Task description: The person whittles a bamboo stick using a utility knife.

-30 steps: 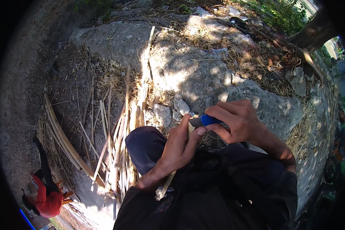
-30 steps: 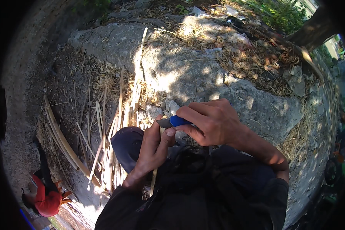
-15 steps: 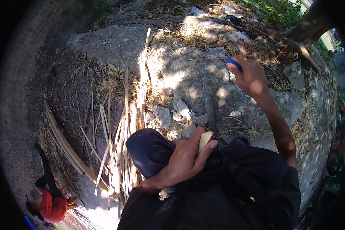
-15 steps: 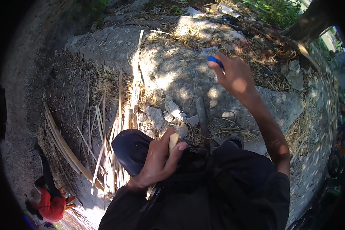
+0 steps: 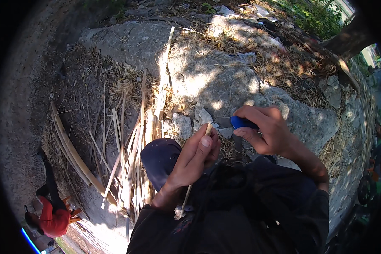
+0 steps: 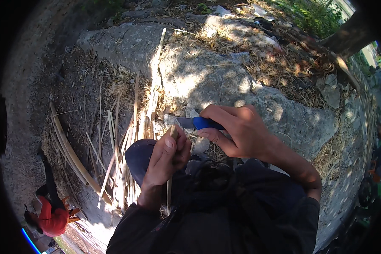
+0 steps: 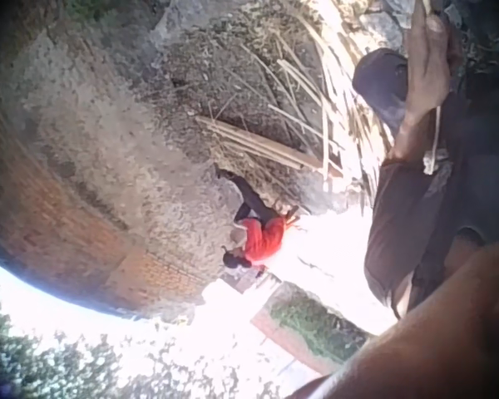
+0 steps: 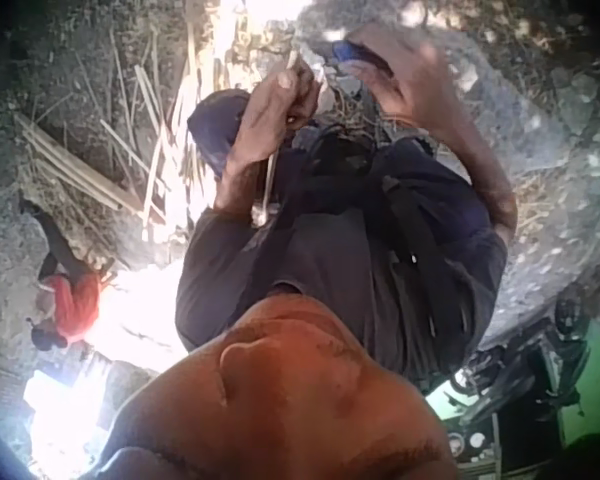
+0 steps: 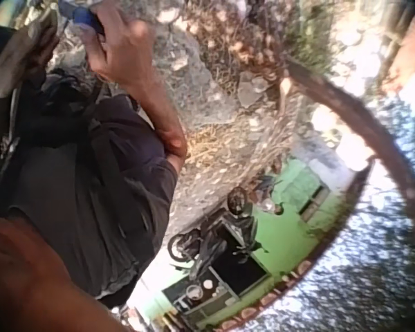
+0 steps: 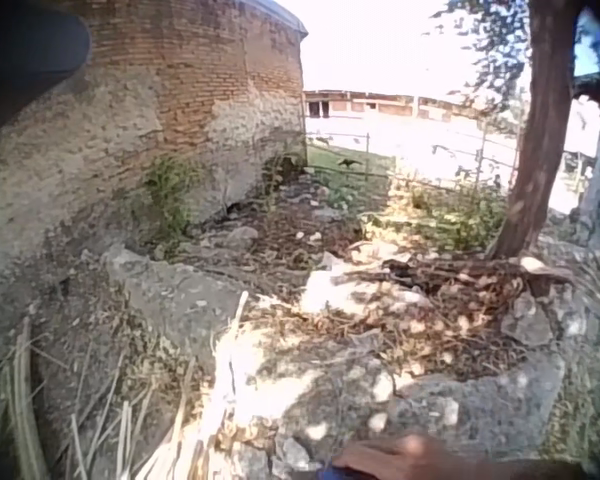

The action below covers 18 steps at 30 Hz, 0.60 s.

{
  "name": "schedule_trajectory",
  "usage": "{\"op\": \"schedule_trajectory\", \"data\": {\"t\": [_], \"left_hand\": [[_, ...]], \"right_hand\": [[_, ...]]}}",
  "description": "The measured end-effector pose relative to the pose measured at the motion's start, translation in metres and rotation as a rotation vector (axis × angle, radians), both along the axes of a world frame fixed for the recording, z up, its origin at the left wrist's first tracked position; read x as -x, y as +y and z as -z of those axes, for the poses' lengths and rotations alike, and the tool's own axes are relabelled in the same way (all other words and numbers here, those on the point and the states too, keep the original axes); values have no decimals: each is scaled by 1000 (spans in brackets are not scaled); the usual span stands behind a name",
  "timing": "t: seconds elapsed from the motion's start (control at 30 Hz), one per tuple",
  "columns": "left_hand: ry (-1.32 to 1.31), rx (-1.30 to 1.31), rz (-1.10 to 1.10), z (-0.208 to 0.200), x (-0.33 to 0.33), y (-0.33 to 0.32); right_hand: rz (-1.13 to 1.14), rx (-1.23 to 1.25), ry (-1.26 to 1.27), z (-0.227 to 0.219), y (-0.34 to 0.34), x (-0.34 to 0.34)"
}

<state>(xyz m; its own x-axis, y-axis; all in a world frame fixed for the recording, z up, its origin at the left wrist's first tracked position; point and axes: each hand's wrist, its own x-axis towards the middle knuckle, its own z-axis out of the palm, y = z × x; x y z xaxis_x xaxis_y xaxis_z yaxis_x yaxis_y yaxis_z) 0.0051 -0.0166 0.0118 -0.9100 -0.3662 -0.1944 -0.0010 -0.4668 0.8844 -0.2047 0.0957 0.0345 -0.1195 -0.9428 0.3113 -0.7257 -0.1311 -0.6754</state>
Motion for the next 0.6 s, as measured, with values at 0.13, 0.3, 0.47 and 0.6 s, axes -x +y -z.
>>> {"op": "schedule_trajectory", "data": {"t": [0.13, 0.3, 0.47, 0.6], "left_hand": [[51, 23, 135, 10, -6, -7], [30, 151, 40, 15, -7, -3], [-20, 325, 4, 12, -4, 1], [-130, 579, -98, 4, 0, 5]], "right_hand": [[-79, -77, 66, -2, -3, -6], [-115, 31, 102, -4, -5, -9], [-112, -20, 125, -6, -5, -10], [-69, -37, 199, -6, -7, -11]]}}
